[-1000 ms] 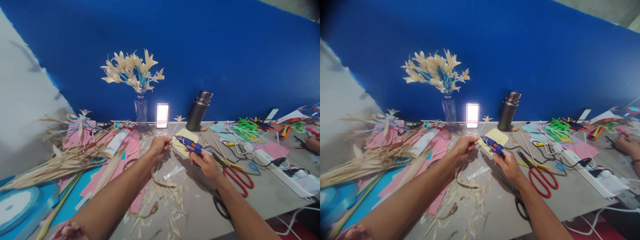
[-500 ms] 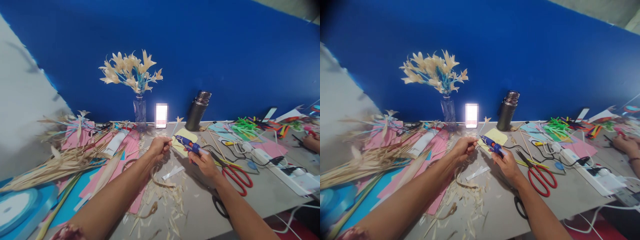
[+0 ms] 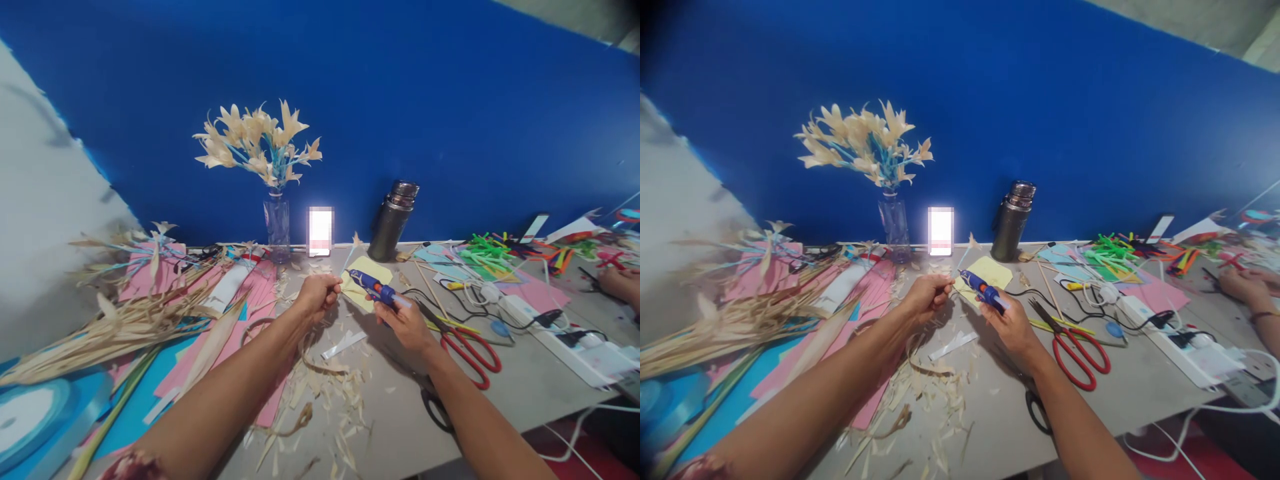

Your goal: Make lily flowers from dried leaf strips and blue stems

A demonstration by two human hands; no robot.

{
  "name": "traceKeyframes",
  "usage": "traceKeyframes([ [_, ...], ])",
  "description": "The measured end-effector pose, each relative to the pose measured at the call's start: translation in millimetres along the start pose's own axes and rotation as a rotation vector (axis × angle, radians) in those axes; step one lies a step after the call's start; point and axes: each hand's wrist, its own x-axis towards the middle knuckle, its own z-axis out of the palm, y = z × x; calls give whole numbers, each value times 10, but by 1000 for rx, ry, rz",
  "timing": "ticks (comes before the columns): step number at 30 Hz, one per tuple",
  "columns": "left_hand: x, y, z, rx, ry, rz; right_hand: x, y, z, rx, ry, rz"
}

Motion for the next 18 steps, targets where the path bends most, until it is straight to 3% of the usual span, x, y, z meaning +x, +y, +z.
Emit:
traceKeyframes([
  [8, -11, 18, -5, -7, -4, -6, 5, 75, -18, -47, 14, 23],
  [12, -22, 39, -3, -36, -38, -58, 13, 53, -16, -35, -39, -2],
  [18, -14, 41, -11, -79, -104, -145, 9, 32, -28, -33, -7, 2],
])
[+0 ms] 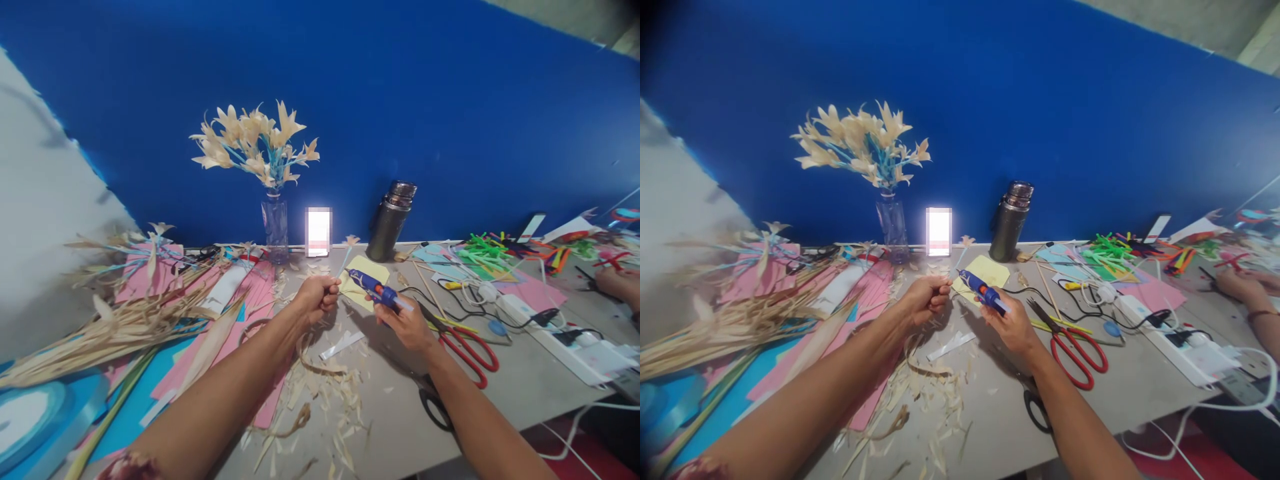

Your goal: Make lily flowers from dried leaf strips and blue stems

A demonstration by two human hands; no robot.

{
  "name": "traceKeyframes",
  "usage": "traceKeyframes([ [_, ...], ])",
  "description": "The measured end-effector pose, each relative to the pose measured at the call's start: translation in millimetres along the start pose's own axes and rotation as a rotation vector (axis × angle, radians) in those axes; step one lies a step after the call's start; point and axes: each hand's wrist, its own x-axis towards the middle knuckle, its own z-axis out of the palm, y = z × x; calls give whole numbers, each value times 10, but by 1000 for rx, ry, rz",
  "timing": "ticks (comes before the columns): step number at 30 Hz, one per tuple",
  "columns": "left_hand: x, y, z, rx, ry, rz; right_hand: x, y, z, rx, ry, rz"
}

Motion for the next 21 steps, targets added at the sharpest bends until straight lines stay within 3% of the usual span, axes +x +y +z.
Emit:
traceKeyframes([
  [18, -4, 11, -4, -31, -2, -23, -2, -13, -38, -52, -51, -67],
  [21, -13, 22, -12, -20, -8, -19, -9, -3, -50, -73, -8, -45],
])
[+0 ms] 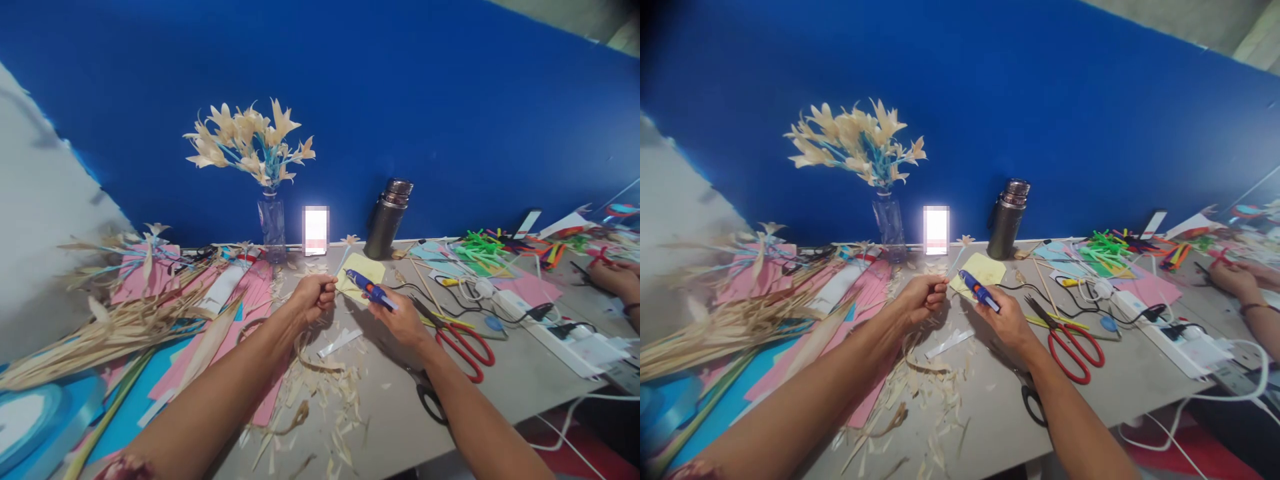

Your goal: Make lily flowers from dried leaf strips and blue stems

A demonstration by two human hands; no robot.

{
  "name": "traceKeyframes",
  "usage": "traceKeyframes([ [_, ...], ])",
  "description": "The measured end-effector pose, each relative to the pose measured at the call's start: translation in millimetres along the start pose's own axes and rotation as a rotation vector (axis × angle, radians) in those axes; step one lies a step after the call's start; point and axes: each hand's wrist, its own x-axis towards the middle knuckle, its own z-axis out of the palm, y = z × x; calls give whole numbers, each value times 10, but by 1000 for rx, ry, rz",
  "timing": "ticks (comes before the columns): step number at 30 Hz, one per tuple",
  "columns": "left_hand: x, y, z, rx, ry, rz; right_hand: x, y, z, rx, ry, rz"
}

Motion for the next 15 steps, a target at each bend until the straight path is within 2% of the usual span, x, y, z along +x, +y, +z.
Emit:
traceKeyframes([
  [2, 4, -9, 0, 14, 6, 10, -5, 5, -6, 18, 11, 18],
  [5, 16, -41, 12, 45, 27, 34, -1, -2, -3, 32, -41, 8],
  [9, 13, -62, 35, 80, 44, 89, 11, -39, 3, -13, 29, -13],
  [13, -10, -32, 39, 108, 31, 81, 9, -55, 8, -29, -24, -60],
  [15, -19, -13, 35, 124, 21, 67, 14, -28, 15, -62, 23, -96],
])
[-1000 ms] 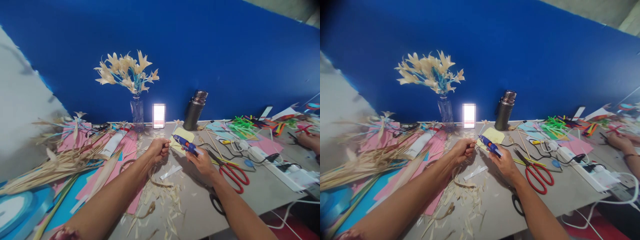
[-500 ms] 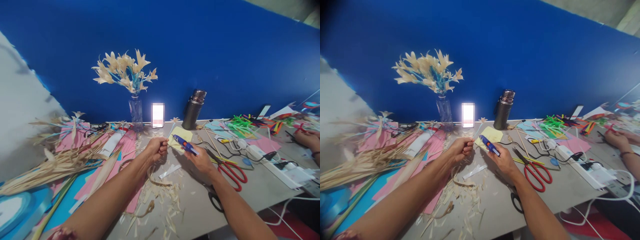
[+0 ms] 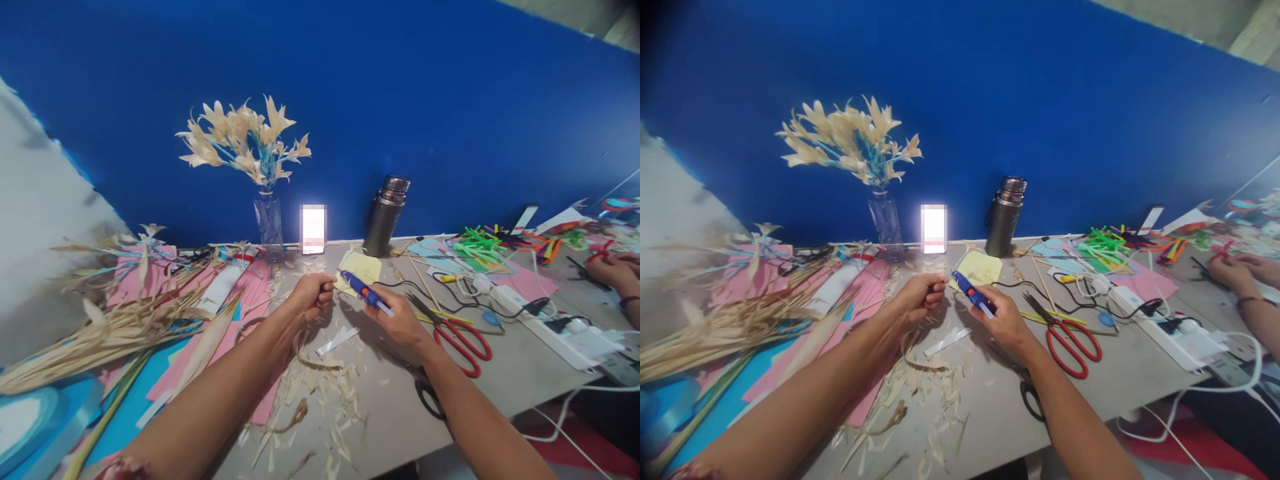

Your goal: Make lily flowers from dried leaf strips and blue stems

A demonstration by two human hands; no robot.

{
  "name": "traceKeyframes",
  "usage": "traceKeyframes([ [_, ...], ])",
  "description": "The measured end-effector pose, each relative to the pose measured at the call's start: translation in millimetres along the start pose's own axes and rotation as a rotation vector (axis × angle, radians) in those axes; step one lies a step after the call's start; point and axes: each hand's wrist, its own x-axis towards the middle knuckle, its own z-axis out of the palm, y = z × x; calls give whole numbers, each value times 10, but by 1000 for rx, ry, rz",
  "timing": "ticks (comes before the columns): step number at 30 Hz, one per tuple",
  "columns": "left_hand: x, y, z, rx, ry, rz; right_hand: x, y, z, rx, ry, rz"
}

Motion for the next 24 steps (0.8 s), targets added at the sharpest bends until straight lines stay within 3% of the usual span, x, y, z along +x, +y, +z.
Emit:
traceKeyframes([
  [3, -4, 12, -4, 29, 19, 45, 0, 82, 2, -98, 106, -74],
  [6, -1, -2, 3, 74, 88, 179, -14, 159, -21, -238, 32, -75],
  [12, 6, -67, 11, 203, 183, 366, -62, 98, -218, -475, -70, 86],
  [18, 71, -138, 15, 334, 160, 320, -195, -97, -493, -493, -213, 103],
  [24, 86, -180, 31, 377, 138, 263, -267, -35, -461, -585, -281, 116],
])
